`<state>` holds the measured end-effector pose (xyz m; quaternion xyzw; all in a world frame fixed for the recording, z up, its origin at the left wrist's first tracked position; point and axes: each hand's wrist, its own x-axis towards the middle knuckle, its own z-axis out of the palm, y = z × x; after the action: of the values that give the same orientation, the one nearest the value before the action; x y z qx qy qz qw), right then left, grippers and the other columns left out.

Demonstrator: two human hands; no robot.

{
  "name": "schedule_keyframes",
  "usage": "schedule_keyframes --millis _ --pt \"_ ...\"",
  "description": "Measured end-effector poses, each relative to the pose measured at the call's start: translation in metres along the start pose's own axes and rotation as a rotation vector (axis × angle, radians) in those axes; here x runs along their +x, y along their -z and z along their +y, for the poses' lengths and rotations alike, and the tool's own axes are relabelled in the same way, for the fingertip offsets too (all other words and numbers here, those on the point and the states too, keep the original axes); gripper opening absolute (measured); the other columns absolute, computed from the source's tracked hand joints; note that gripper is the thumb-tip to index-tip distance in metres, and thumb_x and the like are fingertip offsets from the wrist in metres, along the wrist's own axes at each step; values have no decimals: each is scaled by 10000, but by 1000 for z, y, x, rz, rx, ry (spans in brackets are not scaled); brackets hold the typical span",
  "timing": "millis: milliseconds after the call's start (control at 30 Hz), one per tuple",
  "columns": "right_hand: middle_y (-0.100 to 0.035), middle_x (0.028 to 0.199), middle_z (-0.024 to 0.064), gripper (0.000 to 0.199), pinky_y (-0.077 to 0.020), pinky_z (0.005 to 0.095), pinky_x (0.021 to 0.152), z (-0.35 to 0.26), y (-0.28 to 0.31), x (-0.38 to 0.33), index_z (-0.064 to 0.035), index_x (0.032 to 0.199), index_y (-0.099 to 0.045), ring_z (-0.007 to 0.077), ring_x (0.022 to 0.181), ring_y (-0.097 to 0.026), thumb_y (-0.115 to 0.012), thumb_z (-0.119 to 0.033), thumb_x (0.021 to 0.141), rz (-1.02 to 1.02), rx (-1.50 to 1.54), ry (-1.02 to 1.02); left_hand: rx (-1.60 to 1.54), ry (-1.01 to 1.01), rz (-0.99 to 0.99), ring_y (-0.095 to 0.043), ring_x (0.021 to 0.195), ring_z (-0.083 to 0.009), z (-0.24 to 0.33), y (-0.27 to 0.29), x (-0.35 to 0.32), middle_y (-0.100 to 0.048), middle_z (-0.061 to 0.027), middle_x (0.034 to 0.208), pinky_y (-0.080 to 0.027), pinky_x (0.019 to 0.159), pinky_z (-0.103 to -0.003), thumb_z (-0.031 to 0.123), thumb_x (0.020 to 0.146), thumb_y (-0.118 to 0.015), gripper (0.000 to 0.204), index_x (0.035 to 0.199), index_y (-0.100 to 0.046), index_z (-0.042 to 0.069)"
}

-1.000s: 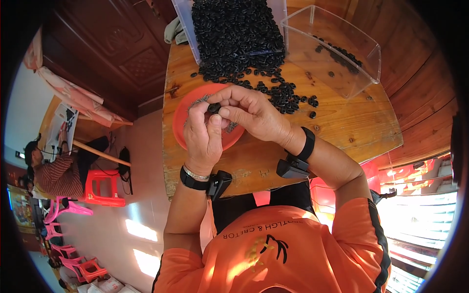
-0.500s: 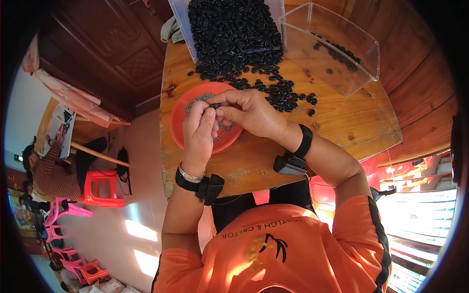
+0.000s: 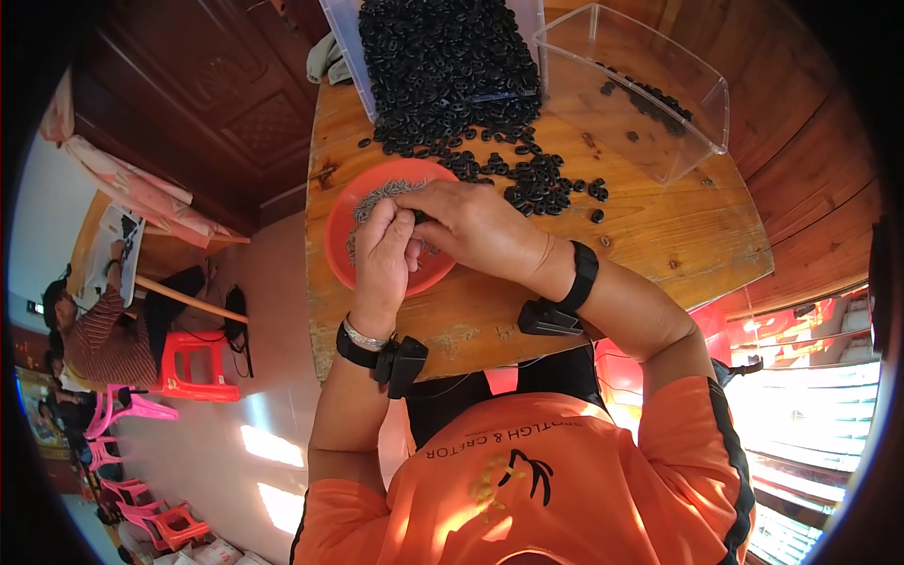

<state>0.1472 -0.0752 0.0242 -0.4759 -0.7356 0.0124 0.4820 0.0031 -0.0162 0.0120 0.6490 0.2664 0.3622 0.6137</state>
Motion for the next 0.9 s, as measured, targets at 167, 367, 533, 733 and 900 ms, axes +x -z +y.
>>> schedule_keyframes --millis 167,367,533,733,900 --pt "-620 816 108 252 -506 368 664 1 1 -6 -47 969 -593 283 781 -618 -652 -111 733 -58 -221 11 5 51 29 -437 506 -26 -2 -5 -1 -514 23 632 -361 446 -175 147 938 -435 188 926 -577 23" --pt "-606 782 140 129 -516 367 651 -2 0 -5 -17 845 -560 287 743 -624 -565 -101 748 -91 -229 26 -96 84 62 -468 516 -33 -10 -5 -1 -549 18 660 -372 452 -171 138 936 -424 187 910 -582 41" --pt "-606 770 146 121 -516 374 621 3 -1 -6 -14 818 -552 289 712 -626 -567 -108 744 -109 -261 28 -124 75 83 -475 519 -39 -10 -11 -1 -553 13 661 -386 459 -171 140 935 -427 183 895 -579 46" --pt "-605 755 141 140 -517 372 604 4 0 -6 -8 798 -551 290 705 -629 -585 -127 733 -111 -253 39 -178 70 83 -488 526 -44 -12 -11 -1 -552 5 657 -396 461 -174 147 935 -441 177 872 -572 45" --pt "-604 749 141 143 -516 374 601 3 1 -4 -7 781 -555 290 697 -630 -593 -135 729 -136 -268 21 -201 79 73 -496 537 -49 -10 -10 -1 -554 0 661 -401 473 -179 151 936 -445 176 890 -575 41"
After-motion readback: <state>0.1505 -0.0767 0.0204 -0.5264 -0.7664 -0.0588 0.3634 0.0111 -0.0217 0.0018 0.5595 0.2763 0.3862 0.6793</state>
